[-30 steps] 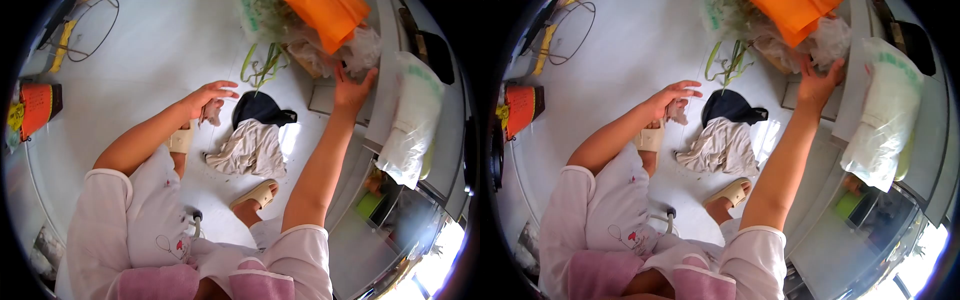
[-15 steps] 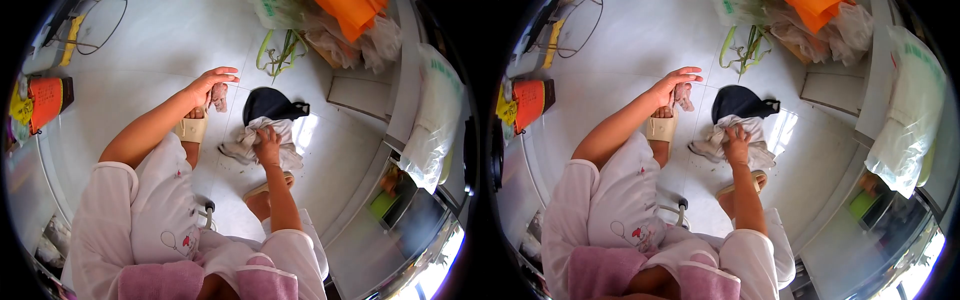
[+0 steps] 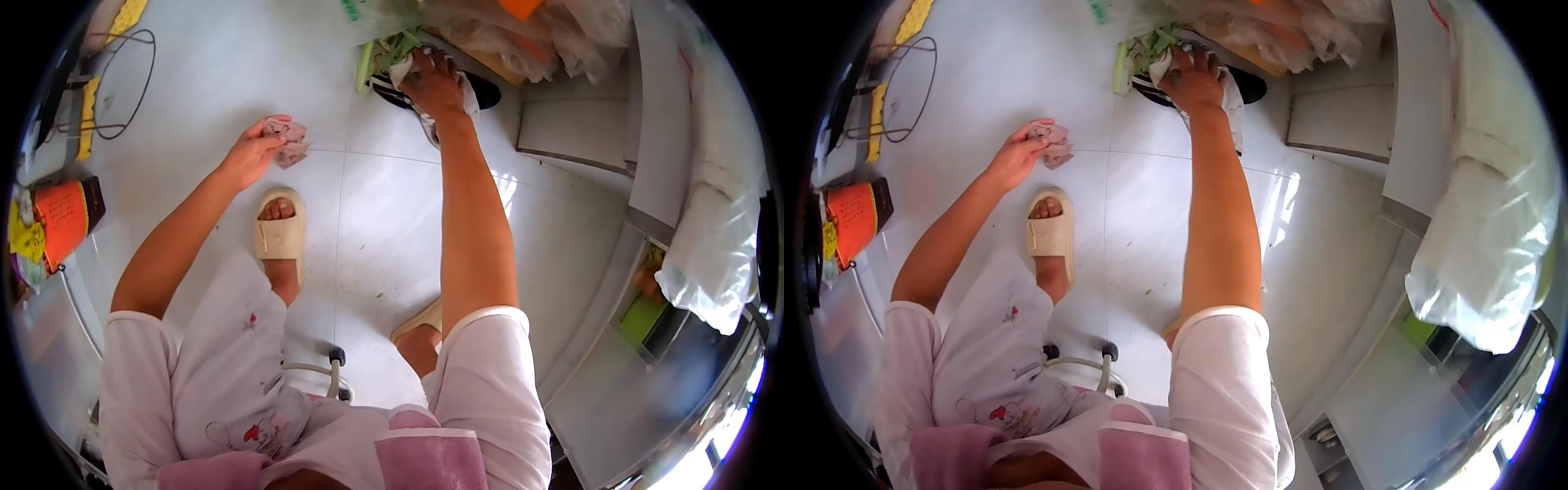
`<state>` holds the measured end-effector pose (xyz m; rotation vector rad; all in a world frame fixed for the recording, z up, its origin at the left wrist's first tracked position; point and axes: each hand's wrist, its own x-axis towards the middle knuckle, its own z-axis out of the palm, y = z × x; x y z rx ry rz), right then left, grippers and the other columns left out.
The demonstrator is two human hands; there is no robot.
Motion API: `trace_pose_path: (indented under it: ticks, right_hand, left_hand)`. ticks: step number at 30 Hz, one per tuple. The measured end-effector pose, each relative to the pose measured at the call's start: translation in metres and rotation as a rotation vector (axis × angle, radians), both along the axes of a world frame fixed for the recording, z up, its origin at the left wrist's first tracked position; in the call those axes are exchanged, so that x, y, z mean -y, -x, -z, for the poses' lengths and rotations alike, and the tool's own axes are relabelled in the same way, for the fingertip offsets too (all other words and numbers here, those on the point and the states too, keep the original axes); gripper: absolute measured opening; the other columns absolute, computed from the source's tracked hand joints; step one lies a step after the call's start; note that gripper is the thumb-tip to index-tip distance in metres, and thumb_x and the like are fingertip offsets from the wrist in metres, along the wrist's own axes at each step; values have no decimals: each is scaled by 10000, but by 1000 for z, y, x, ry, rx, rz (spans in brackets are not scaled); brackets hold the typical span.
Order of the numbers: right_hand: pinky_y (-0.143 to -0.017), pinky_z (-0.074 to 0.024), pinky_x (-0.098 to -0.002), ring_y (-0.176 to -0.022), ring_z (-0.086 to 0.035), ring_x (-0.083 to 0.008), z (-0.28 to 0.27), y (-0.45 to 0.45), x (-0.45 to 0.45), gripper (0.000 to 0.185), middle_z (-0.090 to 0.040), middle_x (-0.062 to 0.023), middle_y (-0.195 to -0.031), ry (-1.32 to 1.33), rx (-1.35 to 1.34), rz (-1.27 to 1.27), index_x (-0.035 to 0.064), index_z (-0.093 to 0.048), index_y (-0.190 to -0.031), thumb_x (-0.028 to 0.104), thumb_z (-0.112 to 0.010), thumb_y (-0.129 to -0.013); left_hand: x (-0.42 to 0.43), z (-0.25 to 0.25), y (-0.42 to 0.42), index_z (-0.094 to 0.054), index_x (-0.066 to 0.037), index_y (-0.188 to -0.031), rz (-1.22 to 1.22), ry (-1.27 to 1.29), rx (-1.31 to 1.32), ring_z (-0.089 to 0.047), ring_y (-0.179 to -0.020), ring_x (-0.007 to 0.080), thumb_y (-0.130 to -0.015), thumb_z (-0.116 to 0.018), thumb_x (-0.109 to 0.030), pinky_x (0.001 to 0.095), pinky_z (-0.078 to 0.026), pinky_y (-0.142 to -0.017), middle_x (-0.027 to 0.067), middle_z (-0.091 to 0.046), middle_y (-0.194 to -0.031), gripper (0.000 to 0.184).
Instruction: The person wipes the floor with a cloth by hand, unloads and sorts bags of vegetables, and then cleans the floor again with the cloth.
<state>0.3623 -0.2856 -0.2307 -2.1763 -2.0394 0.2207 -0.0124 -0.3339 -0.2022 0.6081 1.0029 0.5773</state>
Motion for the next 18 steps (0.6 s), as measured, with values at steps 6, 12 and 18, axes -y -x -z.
trace_pose_path:
  ticks: [6,12,18]
  right_hand:
    - [-1147,-352,-500,-1423,-374,-409,37,-49,10,728,-368,-118,-1588,-7,-146,211,294,-387,-1531,457,-651,-872]
    - [-1072,-429,-504,-1268,-492,-453,34,-93,133,526,-514,-239,-1406,-250,-45,288,108,-521,-1366,233,-654,-872]
    - [-1012,-461,-483,-1207,-538,-398,-9,-119,253,582,-564,-171,-1354,78,-230,318,96,-530,-1376,128,-718,-826]
  left_hand:
    - [-34,1,-27,-548,-52,-1336,225,-174,-308,-589,-1162,198,-933,-487,31,356,-476,-1011,87,-621,-1245,416]
    - [-26,5,-79,-554,-131,-1325,289,-125,-391,-598,-1117,161,-914,-500,42,321,-542,-870,74,-604,-1243,450]
    - [16,21,-104,-516,-86,-1338,352,-150,-405,-607,-1020,174,-889,-586,-42,328,-547,-781,74,-586,-1200,457]
